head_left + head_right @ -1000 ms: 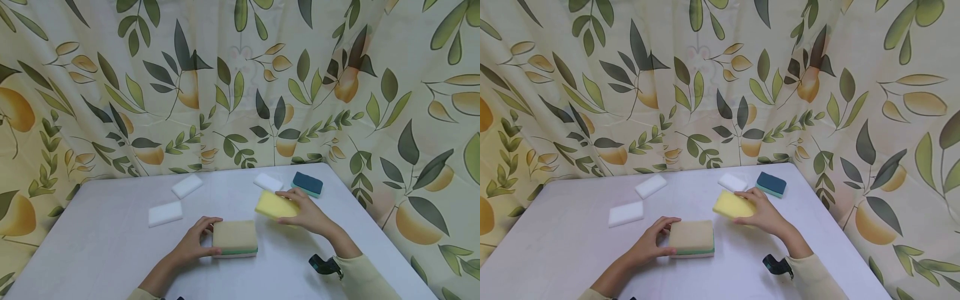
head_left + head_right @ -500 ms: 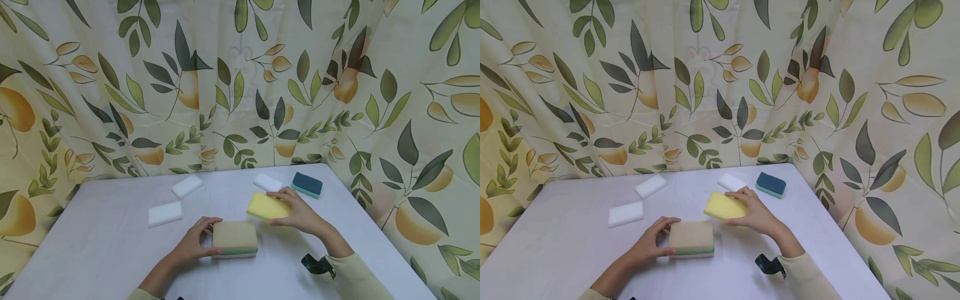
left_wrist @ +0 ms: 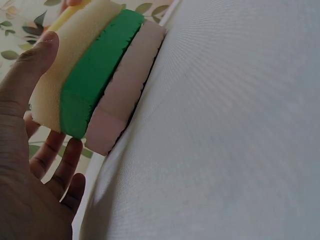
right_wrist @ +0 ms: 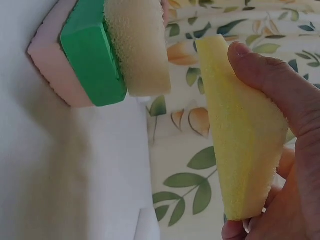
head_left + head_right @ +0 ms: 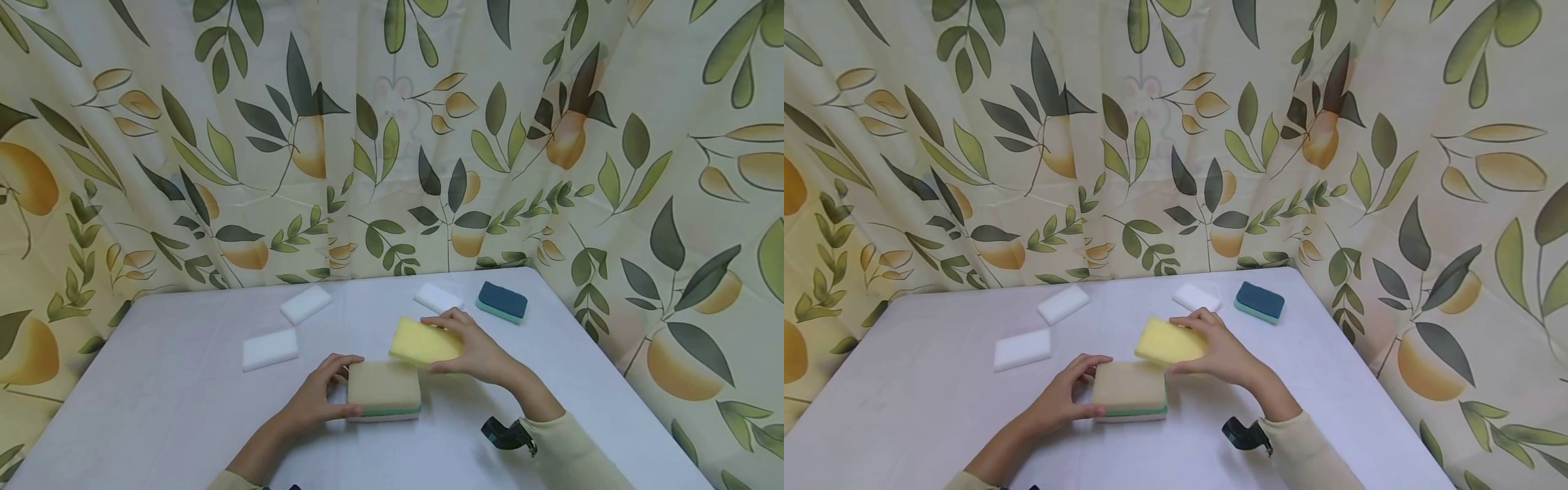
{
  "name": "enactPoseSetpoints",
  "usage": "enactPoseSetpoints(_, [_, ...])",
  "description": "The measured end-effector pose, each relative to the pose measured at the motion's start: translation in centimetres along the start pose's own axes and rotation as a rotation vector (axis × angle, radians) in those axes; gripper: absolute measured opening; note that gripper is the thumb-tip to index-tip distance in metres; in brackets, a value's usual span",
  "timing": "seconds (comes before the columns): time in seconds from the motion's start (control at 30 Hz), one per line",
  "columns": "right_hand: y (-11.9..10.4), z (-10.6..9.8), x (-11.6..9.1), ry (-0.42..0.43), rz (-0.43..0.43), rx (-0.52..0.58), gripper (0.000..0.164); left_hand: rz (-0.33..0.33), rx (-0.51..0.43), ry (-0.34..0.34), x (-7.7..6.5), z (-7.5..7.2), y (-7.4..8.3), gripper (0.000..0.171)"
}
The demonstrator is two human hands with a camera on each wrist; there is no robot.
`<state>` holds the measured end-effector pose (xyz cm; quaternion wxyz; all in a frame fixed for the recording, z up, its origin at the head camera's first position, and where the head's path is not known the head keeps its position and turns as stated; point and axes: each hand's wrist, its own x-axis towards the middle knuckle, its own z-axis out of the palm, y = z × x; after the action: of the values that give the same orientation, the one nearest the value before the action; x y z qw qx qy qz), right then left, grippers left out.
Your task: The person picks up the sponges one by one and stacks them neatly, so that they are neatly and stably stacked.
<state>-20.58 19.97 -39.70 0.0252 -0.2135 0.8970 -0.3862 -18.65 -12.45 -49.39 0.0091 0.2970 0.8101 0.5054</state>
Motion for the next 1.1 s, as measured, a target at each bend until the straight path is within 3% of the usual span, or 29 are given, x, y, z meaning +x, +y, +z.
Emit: enactPoseSetpoints(1.1, [-1.9,2.6,0.3,-0.093,-0.084,0.063,0.076,-0.016,0.007,0.003,0.0,0.0,0.0,0.075])
